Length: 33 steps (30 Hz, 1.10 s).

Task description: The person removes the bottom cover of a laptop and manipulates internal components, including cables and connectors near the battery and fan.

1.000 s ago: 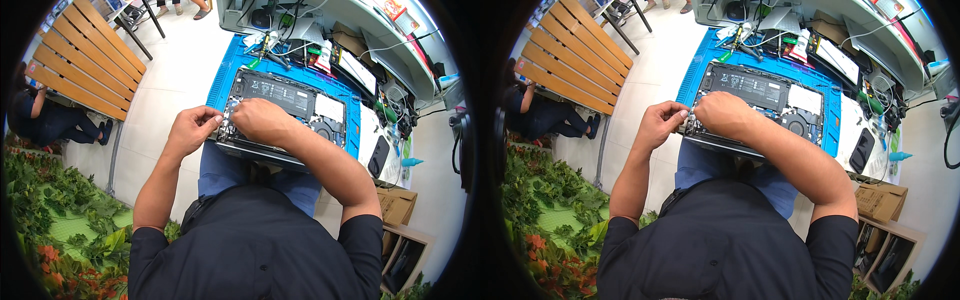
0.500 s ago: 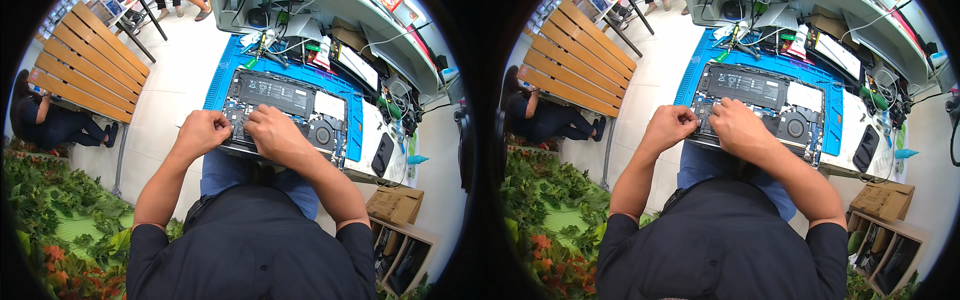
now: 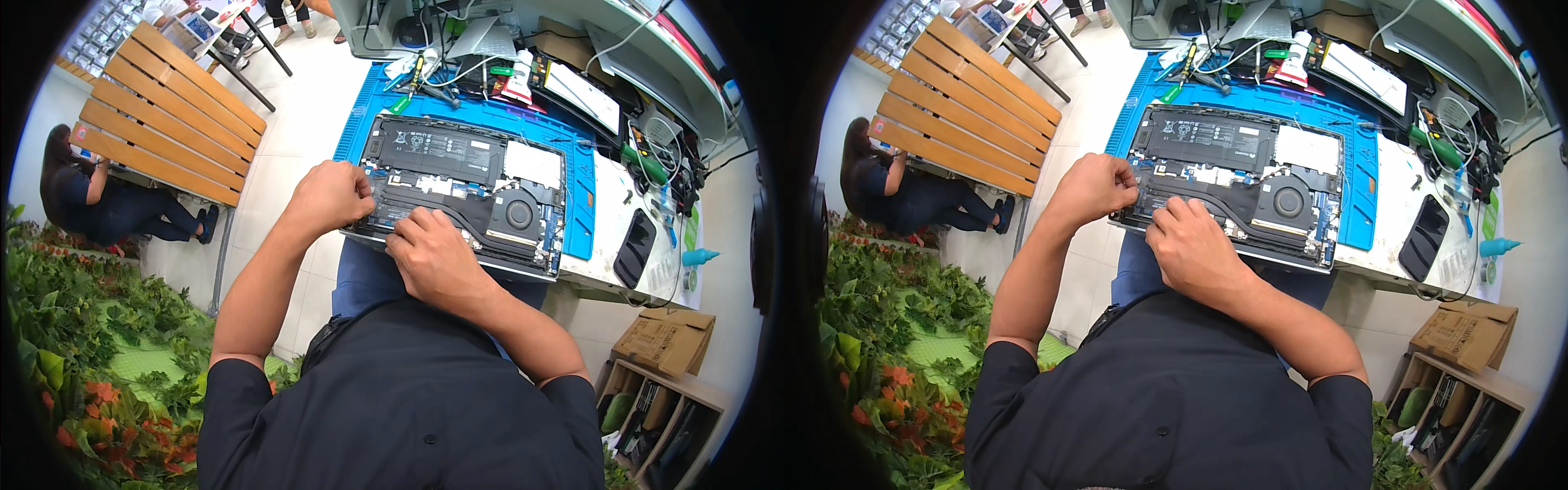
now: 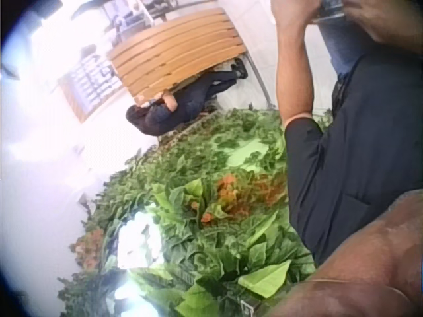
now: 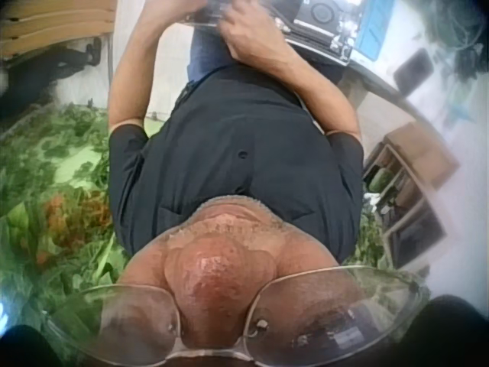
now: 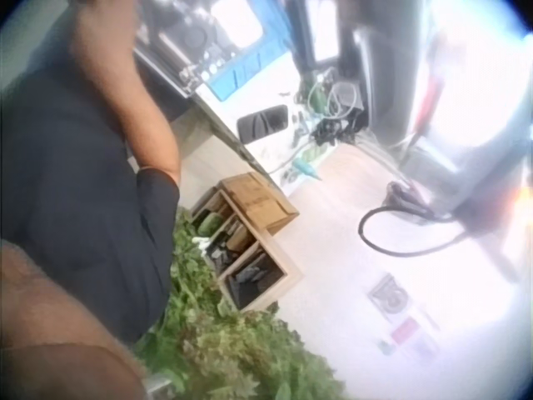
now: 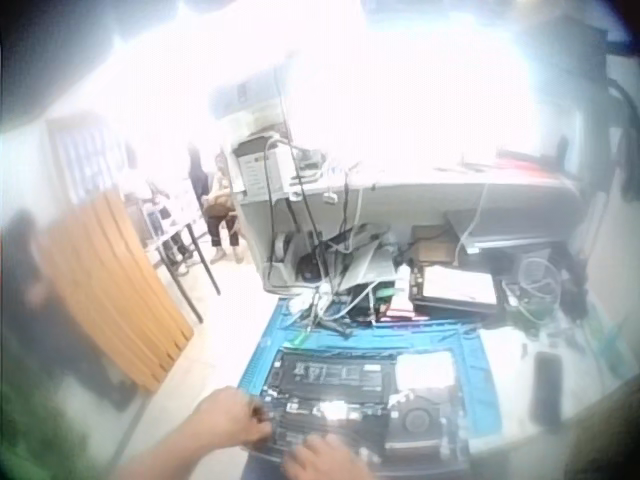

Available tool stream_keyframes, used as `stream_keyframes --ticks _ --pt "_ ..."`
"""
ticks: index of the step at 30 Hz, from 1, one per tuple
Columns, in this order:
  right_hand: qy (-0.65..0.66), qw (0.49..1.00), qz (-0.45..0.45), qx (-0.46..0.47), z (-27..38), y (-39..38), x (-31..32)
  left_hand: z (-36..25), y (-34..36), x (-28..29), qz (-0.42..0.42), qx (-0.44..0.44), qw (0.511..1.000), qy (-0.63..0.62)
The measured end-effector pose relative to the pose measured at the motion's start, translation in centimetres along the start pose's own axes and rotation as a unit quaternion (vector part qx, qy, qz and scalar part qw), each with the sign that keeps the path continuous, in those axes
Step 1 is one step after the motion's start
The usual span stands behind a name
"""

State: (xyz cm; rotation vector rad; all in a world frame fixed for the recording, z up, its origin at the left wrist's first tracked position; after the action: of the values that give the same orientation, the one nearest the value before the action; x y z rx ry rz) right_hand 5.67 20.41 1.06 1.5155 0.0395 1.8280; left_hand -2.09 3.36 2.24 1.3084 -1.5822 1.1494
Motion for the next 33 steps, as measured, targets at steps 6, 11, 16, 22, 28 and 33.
stream_keyframes --ticks 6,11,16,22,28,33 --pt "0.042 0.999 -0.014 -0.001 0.1 -1.5 0.8 -0.5 -0.8 0.1 -0.073 -0.123 0.990 0.008" --pt "0.059 0.998 -0.029 -0.017 -0.1 -2.0 1.0 -0.6 -0.5 0.1 -0.045 -0.065 0.997 -0.027" --pt "0.074 0.997 -0.022 -0.017 0.2 -1.8 1.1 -0.8 -0.1 -0.3 -0.042 -0.005 0.999 0.023" --pt "0.068 0.997 -0.024 -0.009 0.4 -1.8 1.0 -1.8 0.2 -1.1 -0.035 -0.010 0.994 0.101" --pt "0.180 0.980 -0.057 -0.069 -0.9 -1.1 1.9 1.9 0.8 0.8 -0.049 0.012 0.906 -0.420" --pt "0.333 0.915 -0.016 -0.226 -3.6 0.5 1.4 3.0 -1.3 0.3 -0.039 0.077 0.777 -0.623"
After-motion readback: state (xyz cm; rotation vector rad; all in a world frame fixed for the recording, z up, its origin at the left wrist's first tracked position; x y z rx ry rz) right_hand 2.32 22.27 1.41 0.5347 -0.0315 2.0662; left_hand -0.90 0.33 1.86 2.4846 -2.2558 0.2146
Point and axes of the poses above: each hand's wrist, its own y-axis towards the middle knuckle, its own x-axis out of the back of the hand, z = x × y, the point moved 7 cm from there along y, towards the middle knuckle, and after that the axes turned 1 degree about -x, right-handed, at the moved point
